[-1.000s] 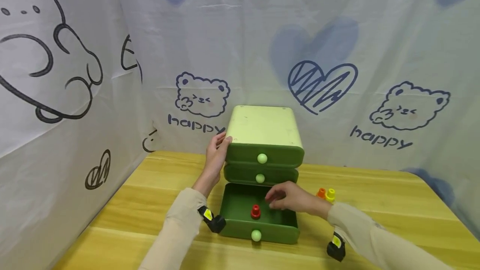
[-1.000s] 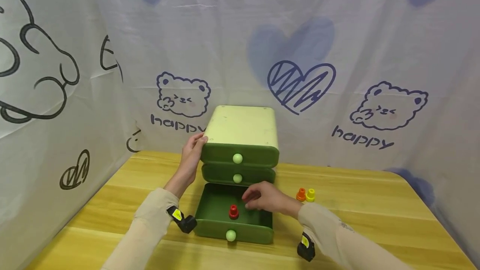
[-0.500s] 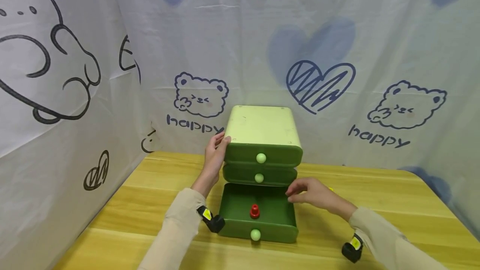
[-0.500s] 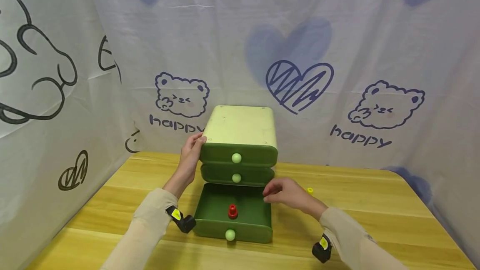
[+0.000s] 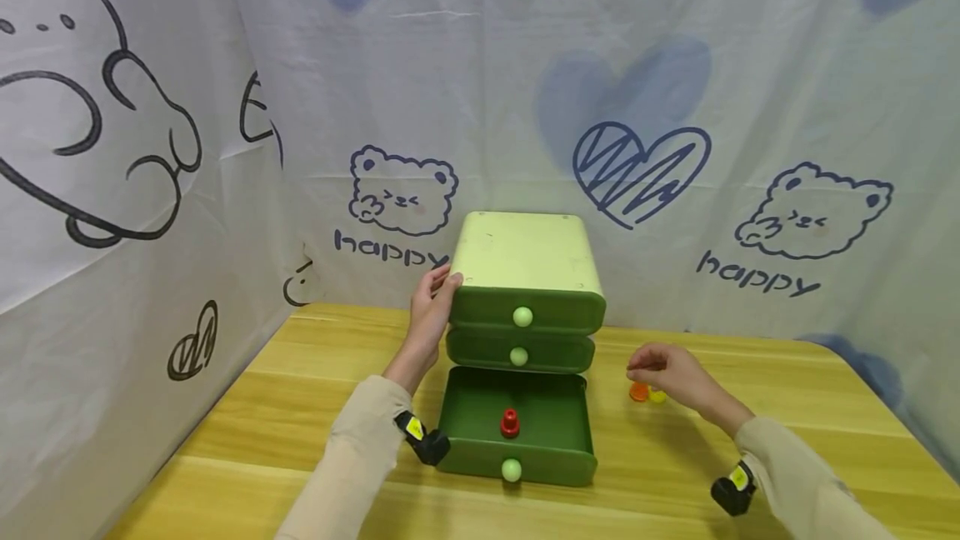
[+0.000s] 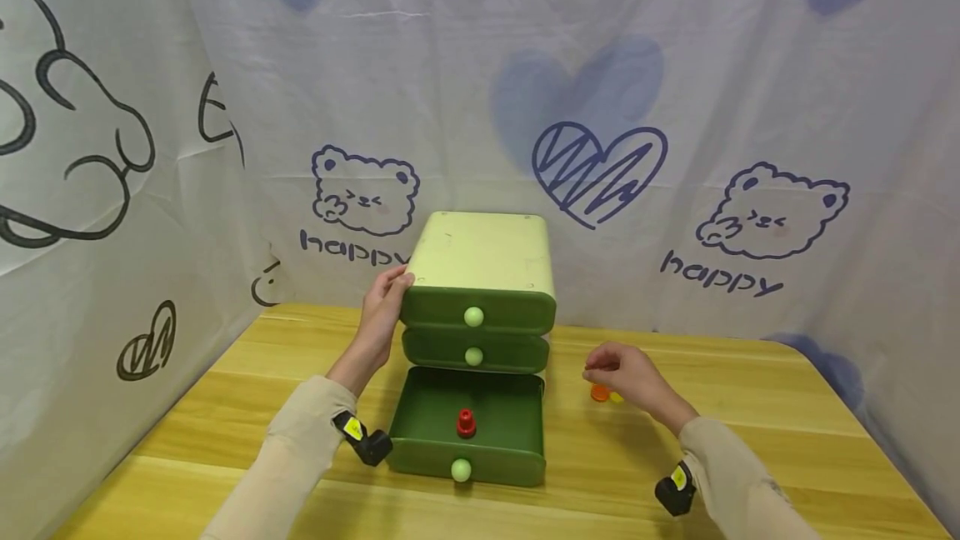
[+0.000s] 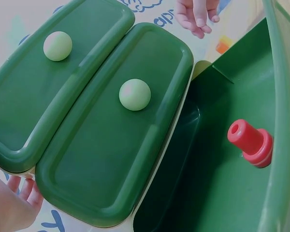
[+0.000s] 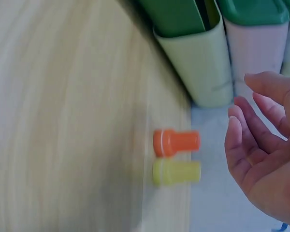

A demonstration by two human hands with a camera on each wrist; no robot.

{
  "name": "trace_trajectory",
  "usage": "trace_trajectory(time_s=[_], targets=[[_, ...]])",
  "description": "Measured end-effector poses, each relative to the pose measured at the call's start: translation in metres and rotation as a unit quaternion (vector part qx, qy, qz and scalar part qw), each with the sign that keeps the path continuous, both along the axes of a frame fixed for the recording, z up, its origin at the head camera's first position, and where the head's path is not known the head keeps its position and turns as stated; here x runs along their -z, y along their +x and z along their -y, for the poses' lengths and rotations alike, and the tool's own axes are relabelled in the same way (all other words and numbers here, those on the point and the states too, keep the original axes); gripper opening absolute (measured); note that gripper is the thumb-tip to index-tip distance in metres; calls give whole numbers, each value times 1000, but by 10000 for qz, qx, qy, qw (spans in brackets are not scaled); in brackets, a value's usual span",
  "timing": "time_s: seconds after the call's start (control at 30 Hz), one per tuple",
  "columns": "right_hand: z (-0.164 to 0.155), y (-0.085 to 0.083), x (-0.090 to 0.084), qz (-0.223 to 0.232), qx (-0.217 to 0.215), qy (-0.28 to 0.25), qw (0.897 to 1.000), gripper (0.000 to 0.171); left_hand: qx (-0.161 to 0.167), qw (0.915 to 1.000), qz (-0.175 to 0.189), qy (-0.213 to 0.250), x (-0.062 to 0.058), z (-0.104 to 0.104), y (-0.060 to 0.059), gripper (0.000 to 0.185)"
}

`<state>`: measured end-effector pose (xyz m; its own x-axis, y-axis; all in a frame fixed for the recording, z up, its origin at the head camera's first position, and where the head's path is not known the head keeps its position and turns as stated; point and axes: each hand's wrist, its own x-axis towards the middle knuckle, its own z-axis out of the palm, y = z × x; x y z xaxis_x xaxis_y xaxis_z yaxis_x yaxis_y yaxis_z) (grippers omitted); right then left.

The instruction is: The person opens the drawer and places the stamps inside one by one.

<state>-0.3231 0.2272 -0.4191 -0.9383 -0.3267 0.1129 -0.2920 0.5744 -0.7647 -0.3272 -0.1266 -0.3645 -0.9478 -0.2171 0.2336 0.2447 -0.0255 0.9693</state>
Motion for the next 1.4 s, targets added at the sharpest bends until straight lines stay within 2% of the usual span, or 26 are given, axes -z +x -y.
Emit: trace_trajectory(time_s=[0.17, 0.27, 0.43, 0.57, 0.83, 1.0, 1.4], targets=[[-15, -4, 1, -258, 453, 174, 9985, 19, -27, 10000, 7, -4, 0, -1, -1, 51], [-22, -6, 3, -469, 530, 245, 9972, 21, -53, 10000, 9, -7, -1, -1, -1, 50], [-32, -9, 15, -578, 739, 364, 9949, 19, -27, 10000, 49, -9, 0, -1, 0, 51], [-37, -11, 25, -522, 860, 427, 9940, 20, -12, 10000, 67, -12, 1, -1, -1, 51], [-41, -13, 41, -282, 838, 257, 9957, 34, -18, 10000, 3, -65, 2, 0, -1, 51], [-39, -13, 45, -280, 833, 275, 9958, 39, -41, 10000, -41, -71, 0, 1, -1, 51], [-38, -12, 50, -176, 957, 435, 9943, 36, 3, 10000, 27, -73, 1, 0, 0, 51]])
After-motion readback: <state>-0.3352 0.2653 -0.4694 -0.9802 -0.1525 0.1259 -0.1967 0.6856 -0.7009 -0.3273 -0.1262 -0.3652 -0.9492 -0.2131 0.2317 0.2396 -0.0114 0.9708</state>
